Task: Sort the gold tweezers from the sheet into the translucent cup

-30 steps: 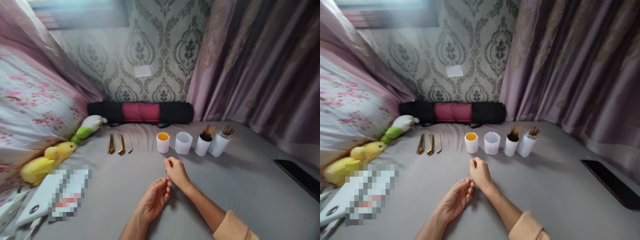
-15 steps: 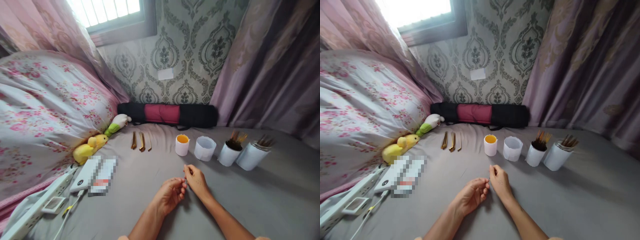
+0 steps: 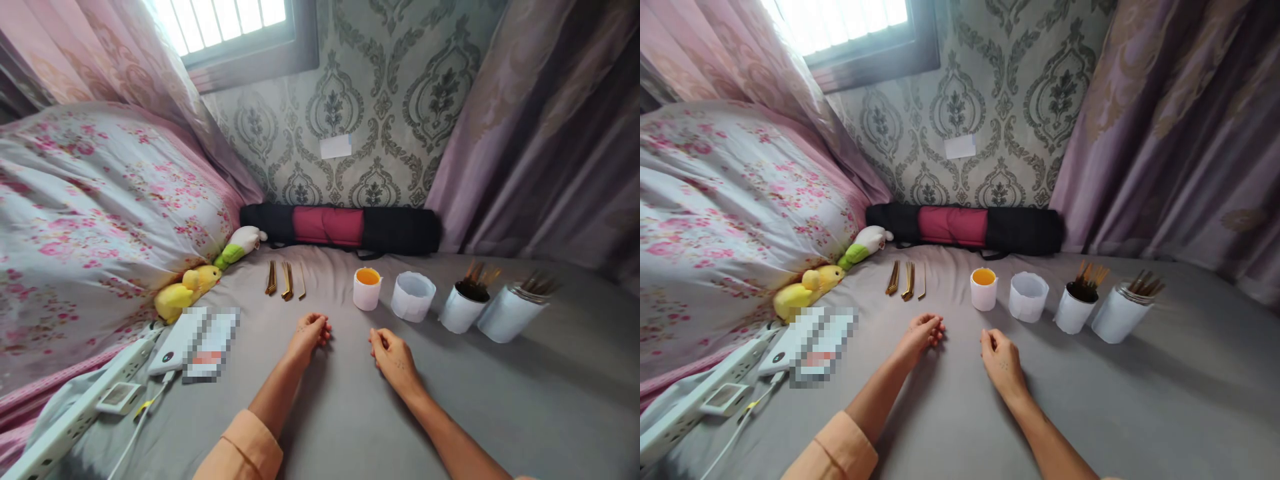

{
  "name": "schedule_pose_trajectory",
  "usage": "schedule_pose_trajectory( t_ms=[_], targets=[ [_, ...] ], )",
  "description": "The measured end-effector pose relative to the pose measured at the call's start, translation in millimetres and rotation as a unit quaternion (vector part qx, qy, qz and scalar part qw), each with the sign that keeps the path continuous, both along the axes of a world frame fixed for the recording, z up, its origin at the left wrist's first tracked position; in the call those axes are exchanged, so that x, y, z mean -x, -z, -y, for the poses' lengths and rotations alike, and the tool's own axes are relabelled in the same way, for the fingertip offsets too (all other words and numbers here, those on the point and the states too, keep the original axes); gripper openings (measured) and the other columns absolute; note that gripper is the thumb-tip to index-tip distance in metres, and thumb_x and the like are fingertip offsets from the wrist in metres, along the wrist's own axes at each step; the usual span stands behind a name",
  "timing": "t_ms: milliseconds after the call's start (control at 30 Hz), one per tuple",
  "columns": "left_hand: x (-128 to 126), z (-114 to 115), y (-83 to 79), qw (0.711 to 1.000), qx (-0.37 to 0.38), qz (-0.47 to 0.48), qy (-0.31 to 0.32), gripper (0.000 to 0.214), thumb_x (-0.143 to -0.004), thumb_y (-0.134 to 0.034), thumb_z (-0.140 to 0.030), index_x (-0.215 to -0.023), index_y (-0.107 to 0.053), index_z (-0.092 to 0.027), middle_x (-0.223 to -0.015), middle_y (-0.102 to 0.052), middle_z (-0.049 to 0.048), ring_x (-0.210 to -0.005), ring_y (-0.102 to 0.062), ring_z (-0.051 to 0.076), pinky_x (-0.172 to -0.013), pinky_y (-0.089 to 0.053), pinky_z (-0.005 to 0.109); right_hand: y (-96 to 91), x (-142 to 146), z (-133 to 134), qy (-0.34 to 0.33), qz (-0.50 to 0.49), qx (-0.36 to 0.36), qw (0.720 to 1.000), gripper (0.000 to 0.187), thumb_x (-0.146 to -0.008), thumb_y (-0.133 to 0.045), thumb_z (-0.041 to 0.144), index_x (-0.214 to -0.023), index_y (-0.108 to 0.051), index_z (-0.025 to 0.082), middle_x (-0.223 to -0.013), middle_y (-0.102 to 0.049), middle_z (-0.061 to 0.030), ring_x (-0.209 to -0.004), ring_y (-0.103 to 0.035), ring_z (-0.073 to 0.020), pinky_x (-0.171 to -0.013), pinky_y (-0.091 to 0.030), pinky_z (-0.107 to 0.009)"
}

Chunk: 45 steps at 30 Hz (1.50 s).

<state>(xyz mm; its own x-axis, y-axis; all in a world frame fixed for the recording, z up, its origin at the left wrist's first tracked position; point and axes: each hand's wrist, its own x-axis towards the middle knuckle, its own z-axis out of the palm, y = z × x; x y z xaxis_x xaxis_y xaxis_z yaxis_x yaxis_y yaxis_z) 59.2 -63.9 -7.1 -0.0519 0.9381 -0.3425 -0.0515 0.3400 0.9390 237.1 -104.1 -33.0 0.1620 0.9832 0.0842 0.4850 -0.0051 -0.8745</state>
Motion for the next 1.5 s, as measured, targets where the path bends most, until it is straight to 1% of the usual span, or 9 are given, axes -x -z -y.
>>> schedule_pose_trajectory(
  t_ms=[133, 233, 300, 433, 600, 767, 967, 1300, 1500],
  targets=[
    [13.2, -15.1, 2.2, 0.994, -0.038, -0.104, -0.013, 0.009, -0.075, -0.045, -0.021, -0.079, -0.048, -0.014, -0.063, -0.055, 0.0005, -0.045, -0.047, 0.006, -0.04, -0.034, 0.017, -1.3, 0.8, 0.8, 0.0, -0.001, 0.004, 1.0, 0.036, -0.08, -0.037, 0.046, -0.069, -0.055, 0.016, -0.052, -0.055, -0.0009, -0.041, -0.047, -0.0102, -0.042, -0.033, -0.02],
    [23.4, -26.1, 5.0, 0.98, -0.062, -0.19, -0.024, 0.011, -0.074, -0.044, -0.021, -0.08, -0.05, -0.014, -0.065, -0.056, 0.0017, -0.048, -0.049, 0.007, -0.042, -0.035, 0.018, -1.7, 1.0, 1.4, -0.002, 0.002, 0.0, 1.0, 0.035, -0.08, -0.038, 0.045, -0.068, -0.055, 0.017, -0.053, -0.056, -0.001, -0.041, -0.047, -0.0099, -0.042, -0.033, -0.02],
    [30.5, -33.4, 6.9, 0.965, -0.078, -0.249, -0.031, 0.012, -0.074, -0.044, -0.021, -0.079, -0.052, -0.014, -0.066, -0.057, 0.0024, -0.052, -0.051, 0.009, -0.046, -0.037, 0.02, -1.7, 0.9, 1.4, -0.001, 0.007, -0.004, 1.0, 0.035, -0.08, -0.038, 0.045, -0.067, -0.055, 0.017, -0.053, -0.056, -0.001, -0.041, -0.047, -0.0099, -0.043, -0.033, -0.02],
    [42.4, -45.2, 7.1, 0.926, -0.125, -0.353, -0.041, 0.012, -0.073, -0.045, -0.02, -0.077, -0.055, -0.015, -0.073, -0.059, 0.0047, -0.068, -0.055, 0.014, -0.06, -0.04, 0.024, -1.3, 0.7, 1.2, -0.002, 0.012, -0.01, 1.0, 0.036, -0.08, -0.037, 0.044, -0.066, -0.055, 0.017, -0.051, -0.055, -0.001, -0.041, -0.046, -0.0101, -0.042, -0.033, -0.02],
    [49.2, -54.0, 3.5, 0.882, -0.17, -0.439, -0.03, 0.015, -0.073, -0.043, -0.018, -0.079, -0.057, -0.015, -0.079, -0.06, 0.0069, -0.079, -0.054, 0.017, -0.071, -0.039, 0.027, -0.2, 0.5, 1.6, -0.009, 0.011, -0.017, 1.0, 0.036, -0.08, -0.036, 0.044, -0.067, -0.055, 0.017, -0.051, -0.054, -0.0007, -0.041, -0.044, -0.0097, -0.042, -0.032, -0.02],
    [53.7, -62.7, 3.7, 0.849, -0.188, -0.493, -0.014, 0.018, -0.075, -0.042, -0.018, -0.084, -0.056, -0.014, -0.084, -0.059, 0.009, -0.081, -0.053, 0.017, -0.074, -0.038, 0.028, -0.1, -0.3, 2.2, -0.011, 0.014, -0.022, 1.0, 0.036, -0.081, -0.036, 0.045, -0.066, -0.054, 0.017, -0.051, -0.053, -0.0007, -0.043, -0.045, -0.0104, -0.043, -0.032, -0.02],
    [57.7, -70.3, 3.3, 0.824, -0.188, -0.535, 0.004, 0.021, -0.076, -0.041, -0.017, -0.089, -0.056, -0.014, -0.091, -0.058, 0.01, -0.087, -0.052, 0.018, -0.075, -0.038, 0.027, 1.4, 0.1, 1.5, -0.008, 0.021, -0.026, 0.999, 0.038, -0.08, -0.035, 0.046, -0.066, -0.054, 0.017, -0.05, -0.053, -0.0004, -0.042, -0.044, -0.0102, -0.043, -0.032, -0.02],
    [55.9, -77.5, 3.7, 0.802, -0.166, -0.572, 0.041, 0.02, -0.075, -0.043, -0.017, -0.088, -0.058, -0.015, -0.091, -0.057, 0.0096, -0.085, -0.053, 0.017, -0.074, -0.039, 0.026, 0.9, 0.7, 1.5, -0.002, 0.013, -0.018, 1.0, 0.04, -0.079, -0.036, 0.049, -0.066, -0.055, 0.017, -0.051, -0.054, -0.0016, -0.043, -0.045, -0.0113, -0.044, -0.033, -0.021],
    [53.6, -81.1, 5.6, 0.795, -0.161, -0.583, 0.052, 0.019, -0.074, -0.043, -0.016, -0.084, -0.059, -0.015, -0.089, -0.057, 0.0098, -0.087, -0.053, 0.017, -0.075, -0.038, 0.026, 1.7, 0.2, 2.7, -0.006, 0.011, -0.034, 0.999, 0.038, -0.08, -0.035, 0.046, -0.067, -0.055, 0.017, -0.053, -0.056, -0.0017, -0.043, -0.045, -0.0105, -0.042, -0.032, -0.02]
  ],
)
